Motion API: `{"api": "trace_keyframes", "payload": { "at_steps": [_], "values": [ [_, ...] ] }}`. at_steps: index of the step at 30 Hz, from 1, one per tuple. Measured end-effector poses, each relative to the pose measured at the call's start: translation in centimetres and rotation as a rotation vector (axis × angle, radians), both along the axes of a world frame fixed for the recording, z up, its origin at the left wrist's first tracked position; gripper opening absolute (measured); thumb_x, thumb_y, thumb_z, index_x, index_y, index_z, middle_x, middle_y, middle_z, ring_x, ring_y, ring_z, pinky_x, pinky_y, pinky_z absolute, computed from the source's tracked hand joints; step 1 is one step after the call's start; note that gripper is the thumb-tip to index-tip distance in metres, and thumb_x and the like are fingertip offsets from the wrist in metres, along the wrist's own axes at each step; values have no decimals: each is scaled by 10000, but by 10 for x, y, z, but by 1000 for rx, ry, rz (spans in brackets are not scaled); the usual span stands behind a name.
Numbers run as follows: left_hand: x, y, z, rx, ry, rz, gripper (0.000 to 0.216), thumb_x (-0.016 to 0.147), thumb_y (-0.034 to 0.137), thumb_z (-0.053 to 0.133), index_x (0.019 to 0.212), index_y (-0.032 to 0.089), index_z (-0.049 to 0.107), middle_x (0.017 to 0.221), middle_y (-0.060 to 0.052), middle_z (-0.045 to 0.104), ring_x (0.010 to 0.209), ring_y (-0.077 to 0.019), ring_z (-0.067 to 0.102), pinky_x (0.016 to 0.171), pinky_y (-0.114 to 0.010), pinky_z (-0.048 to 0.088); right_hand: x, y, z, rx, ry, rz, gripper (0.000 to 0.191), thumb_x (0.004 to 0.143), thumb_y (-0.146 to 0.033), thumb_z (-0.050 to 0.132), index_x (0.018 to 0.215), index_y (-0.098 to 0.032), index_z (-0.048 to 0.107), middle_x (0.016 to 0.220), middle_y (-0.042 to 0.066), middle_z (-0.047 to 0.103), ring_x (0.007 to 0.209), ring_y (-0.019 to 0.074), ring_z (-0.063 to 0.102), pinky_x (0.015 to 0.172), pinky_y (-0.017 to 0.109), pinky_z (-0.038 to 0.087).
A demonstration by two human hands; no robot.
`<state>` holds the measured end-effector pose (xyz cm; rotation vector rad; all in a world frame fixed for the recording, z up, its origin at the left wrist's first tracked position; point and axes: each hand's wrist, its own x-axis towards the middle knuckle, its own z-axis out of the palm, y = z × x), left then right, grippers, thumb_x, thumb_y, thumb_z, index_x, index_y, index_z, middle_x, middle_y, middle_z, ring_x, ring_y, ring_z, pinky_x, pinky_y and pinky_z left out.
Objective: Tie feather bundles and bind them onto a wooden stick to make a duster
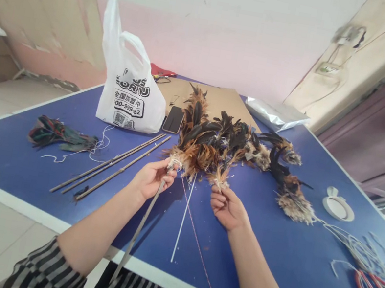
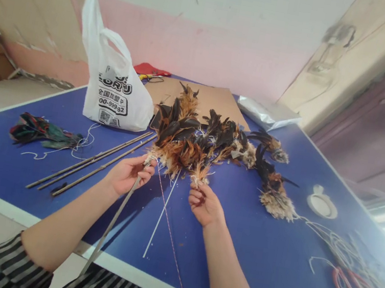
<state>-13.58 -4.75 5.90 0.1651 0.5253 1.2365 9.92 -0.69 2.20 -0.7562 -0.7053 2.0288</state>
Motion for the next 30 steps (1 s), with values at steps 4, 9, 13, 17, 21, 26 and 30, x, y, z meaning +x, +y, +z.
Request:
{"api": "trace_keyframes", "payload": {
  "at_steps": [4,9,13,17,21,26,30],
  "values": [
    [11,9,10,18,66,-29,60,802,104,489,843,99,533,747,-56,526,552,-58,470,410,-119,371,-4,-3,1,-16,46,-23,178,648,-172,660,756,-190,519,664,-32,479,463,39,351,361,131,292],
    [35,20,21,56,171,-54,77,786,123,536,849,84,558,725,-44,535,533,-55,481,402,-125,370,-7,-9,7,-16,37,-31,202,635,-245,723,737,-181,561,722,-13,534,534,56,416,398,155,310],
    [54,22,13,-3,224,-60,59,793,111,520,832,94,560,737,-49,554,528,-58,496,399,-129,386,-8,-11,9,78,-129,-59,247,587,-274,764,698,-152,580,668,-8,549,512,57,417,417,175,301],
    [60,21,5,-33,165,-119,62,805,105,498,822,96,557,736,-59,551,533,-49,492,387,-100,380,-6,-14,15,257,-315,-77,270,597,-330,754,669,-130,587,569,-19,516,466,55,387,410,186,269],
    [60,20,2,17,103,-182,90,795,83,493,847,83,566,727,-57,537,514,-33,466,345,-63,331,-6,-23,27,369,-401,-49,265,624,-365,722,675,-137,598,547,-29,498,436,51,359,404,196,260],
    [68,17,-4,65,194,-146,52,767,93,524,771,72,571,685,-50,536,502,-37,468,325,-66,307,-9,-29,34,565,-553,-32,235,695,-359,657,786,-143,668,584,-12,563,519,93,465,494,219,356],
    [77,13,-7,114,272,-97,60,741,140,590,769,87,589,640,-19,538,486,-41,482,326,-86,299,-11,-29,34,694,-703,-88,204,713,-334,631,726,-137,681,675,23,642,667,154,558,606,248,414]
  ]
}}
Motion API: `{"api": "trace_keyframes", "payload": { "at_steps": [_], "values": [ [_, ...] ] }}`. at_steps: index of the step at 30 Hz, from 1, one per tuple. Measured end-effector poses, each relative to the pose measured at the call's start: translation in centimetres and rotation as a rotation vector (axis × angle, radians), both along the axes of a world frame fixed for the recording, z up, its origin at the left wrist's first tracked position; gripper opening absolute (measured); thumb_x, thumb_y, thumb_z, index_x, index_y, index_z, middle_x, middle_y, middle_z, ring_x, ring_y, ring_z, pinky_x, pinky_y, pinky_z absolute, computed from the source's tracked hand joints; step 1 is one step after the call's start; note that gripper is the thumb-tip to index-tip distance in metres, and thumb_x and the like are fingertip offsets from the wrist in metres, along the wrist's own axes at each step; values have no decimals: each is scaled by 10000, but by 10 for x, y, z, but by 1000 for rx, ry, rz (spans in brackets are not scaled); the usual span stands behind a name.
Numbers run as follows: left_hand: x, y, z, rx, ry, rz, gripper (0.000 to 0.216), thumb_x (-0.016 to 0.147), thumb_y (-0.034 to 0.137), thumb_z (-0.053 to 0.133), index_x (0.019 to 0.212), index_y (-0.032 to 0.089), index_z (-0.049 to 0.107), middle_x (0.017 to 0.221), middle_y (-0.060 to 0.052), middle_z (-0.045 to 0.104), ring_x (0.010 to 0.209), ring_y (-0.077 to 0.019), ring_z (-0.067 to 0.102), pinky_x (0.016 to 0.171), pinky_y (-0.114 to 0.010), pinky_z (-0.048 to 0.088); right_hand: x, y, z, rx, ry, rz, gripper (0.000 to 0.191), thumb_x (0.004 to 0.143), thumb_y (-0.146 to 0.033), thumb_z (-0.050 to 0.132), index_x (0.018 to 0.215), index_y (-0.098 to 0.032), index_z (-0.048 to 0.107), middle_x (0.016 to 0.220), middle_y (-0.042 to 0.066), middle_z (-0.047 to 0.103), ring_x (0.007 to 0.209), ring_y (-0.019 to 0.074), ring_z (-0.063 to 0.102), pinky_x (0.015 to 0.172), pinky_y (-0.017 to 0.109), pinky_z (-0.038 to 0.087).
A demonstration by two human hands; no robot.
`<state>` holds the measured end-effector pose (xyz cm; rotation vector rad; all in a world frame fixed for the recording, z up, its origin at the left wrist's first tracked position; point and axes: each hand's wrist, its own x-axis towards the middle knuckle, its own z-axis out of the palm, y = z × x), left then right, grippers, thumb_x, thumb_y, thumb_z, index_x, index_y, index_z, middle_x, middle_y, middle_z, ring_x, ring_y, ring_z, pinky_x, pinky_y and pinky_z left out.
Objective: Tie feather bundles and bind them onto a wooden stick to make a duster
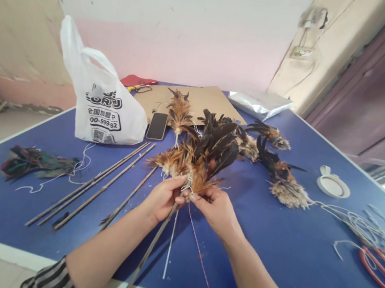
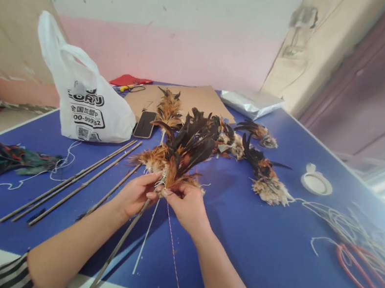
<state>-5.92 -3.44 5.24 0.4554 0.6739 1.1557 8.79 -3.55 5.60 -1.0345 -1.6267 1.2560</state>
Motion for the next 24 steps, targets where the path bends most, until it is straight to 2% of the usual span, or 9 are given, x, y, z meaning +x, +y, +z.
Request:
{"api": "trace_keyframes", "payload": {
  "at_steps": [3,7,15,21,24],
  "values": [
    [3,-3,0,60,88,15,125,722,188,635,804,96,615,661,-14,573,500,-47,509,389,-115,371,-1,-1,1,32,-32,-33,184,721,-302,614,735,-131,681,699,29,666,664,157,571,616,250,423],
    [7,-7,1,69,182,5,181,721,252,648,840,117,631,650,-11,599,536,-73,547,515,-176,456,-2,-1,-1,32,-1,9,173,725,-290,598,701,-130,663,706,21,672,679,157,590,644,249,438],
    [13,-12,-1,110,225,59,170,708,280,661,763,124,620,599,20,558,456,-32,457,396,-138,315,-7,0,-4,-129,73,-39,174,663,-306,635,635,-135,620,621,28,668,610,157,608,614,250,456],
    [13,-16,1,138,302,85,235,628,180,725,836,127,631,723,-6,616,564,-46,521,453,-137,330,-13,-5,-2,-107,43,-157,127,655,-254,597,628,-130,605,585,13,632,554,130,561,546,232,426],
    [12,-15,1,136,280,86,227,621,179,727,818,121,631,712,-6,617,551,-43,521,434,-131,315,-17,-7,-3,-123,102,-171,107,652,-241,582,619,-139,590,589,11,631,553,128,561,561,237,434]
  ]
}}
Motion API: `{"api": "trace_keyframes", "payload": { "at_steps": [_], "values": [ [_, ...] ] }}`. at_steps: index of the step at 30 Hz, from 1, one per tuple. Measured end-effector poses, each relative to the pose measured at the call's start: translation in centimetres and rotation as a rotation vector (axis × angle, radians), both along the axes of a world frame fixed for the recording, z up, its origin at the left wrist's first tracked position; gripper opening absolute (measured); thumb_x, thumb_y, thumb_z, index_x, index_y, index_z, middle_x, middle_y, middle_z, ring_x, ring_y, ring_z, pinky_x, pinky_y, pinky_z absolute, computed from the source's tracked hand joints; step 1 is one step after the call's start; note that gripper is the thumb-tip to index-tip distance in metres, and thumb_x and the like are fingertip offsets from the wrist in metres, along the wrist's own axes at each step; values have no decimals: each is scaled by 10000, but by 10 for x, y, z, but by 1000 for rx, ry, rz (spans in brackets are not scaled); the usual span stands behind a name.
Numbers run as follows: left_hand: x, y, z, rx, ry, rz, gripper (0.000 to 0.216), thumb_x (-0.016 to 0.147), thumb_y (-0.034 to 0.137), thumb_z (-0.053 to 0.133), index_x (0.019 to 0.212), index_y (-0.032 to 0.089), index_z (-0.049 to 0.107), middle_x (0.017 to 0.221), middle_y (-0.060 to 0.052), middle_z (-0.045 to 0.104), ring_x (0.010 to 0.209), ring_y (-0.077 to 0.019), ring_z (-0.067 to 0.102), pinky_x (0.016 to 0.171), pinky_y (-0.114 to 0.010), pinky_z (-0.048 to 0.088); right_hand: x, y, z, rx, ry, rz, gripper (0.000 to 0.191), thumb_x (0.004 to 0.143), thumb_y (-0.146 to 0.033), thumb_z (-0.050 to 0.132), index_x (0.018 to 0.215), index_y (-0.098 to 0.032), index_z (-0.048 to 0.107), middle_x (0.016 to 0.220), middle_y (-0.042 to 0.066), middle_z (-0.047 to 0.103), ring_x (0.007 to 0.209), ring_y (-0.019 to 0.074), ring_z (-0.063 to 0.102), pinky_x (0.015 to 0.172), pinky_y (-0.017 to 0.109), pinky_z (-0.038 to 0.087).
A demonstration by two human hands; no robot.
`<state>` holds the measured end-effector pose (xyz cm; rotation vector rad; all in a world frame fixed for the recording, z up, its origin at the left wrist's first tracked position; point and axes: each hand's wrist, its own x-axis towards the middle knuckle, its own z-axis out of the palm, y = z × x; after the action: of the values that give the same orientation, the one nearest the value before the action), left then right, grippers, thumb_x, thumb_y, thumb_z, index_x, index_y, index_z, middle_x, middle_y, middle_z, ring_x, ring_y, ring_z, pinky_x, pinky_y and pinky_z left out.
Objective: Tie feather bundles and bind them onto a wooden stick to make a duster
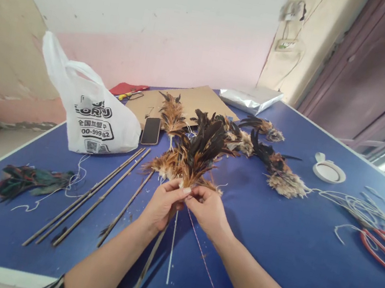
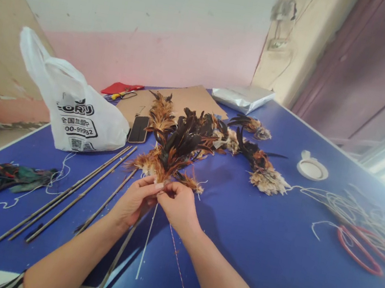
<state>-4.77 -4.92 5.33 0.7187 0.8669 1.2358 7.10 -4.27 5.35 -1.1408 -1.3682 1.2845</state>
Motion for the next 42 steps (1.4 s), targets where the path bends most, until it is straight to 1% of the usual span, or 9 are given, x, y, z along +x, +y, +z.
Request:
{"api": "trace_keyframes", "payload": {
  "at_steps": [11,15,18,21,23,29,33,37,42],
  "values": [
    [-5,2,0,10,7,-8,252,628,145,720,869,107,656,790,-16,606,545,-13,480,387,-97,295,-2,4,-14,46,140,-11,121,684,-267,613,701,-150,642,679,11,639,649,132,559,654,257,436],
    [-5,1,-1,25,13,-1,237,635,161,716,858,102,660,796,-26,598,542,-14,458,379,-99,293,-3,5,-17,23,139,-68,170,649,-295,655,691,-155,569,631,-12,578,585,110,515,587,241,424],
    [-7,-1,1,35,20,-27,238,650,187,709,870,113,659,757,-15,581,517,-13,429,366,-101,283,0,7,-16,7,134,-90,296,612,-285,695,827,-162,532,775,-3,584,517,67,468,491,209,397],
    [-9,-3,3,37,42,-54,252,668,219,700,899,128,654,710,3,559,475,-5,384,344,-101,256,6,8,-10,-74,219,38,545,615,-287,709,1088,-204,450,1033,38,561,418,15,401,363,179,323],
    [-10,-3,6,42,58,-65,262,674,237,696,911,134,651,686,9,544,467,-6,375,332,-100,235,12,8,-5,-154,299,199,614,644,-312,698,1170,-229,394,1068,52,553,368,1,374,321,176,300],
    [-14,-4,15,58,131,-105,276,702,285,672,927,128,637,573,31,473,425,-5,336,324,-94,222,28,10,0,-235,226,457,465,692,-327,667,1089,-149,503,754,21,622,373,39,435,335,170,345],
    [-15,-5,20,72,129,-96,327,683,285,687,963,127,629,681,1,525,449,-5,351,313,-92,221,34,12,2,-233,113,473,308,725,-381,615,906,-133,606,498,-61,478,342,30,346,327,155,266],
    [-17,-5,23,83,122,-118,338,695,281,672,989,127,615,803,-35,564,483,-11,367,306,-90,209,37,13,7,-92,31,366,272,774,-381,541,796,-130,643,452,-84,325,366,31,241,347,165,190],
    [-20,-3,21,55,169,-129,283,695,311,665,912,143,594,704,11,513,432,-7,316,307,-104,158,34,12,7,228,-207,205,225,802,-300,497,760,-163,670,543,-17,523,488,86,421,449,197,315]
  ]
}}
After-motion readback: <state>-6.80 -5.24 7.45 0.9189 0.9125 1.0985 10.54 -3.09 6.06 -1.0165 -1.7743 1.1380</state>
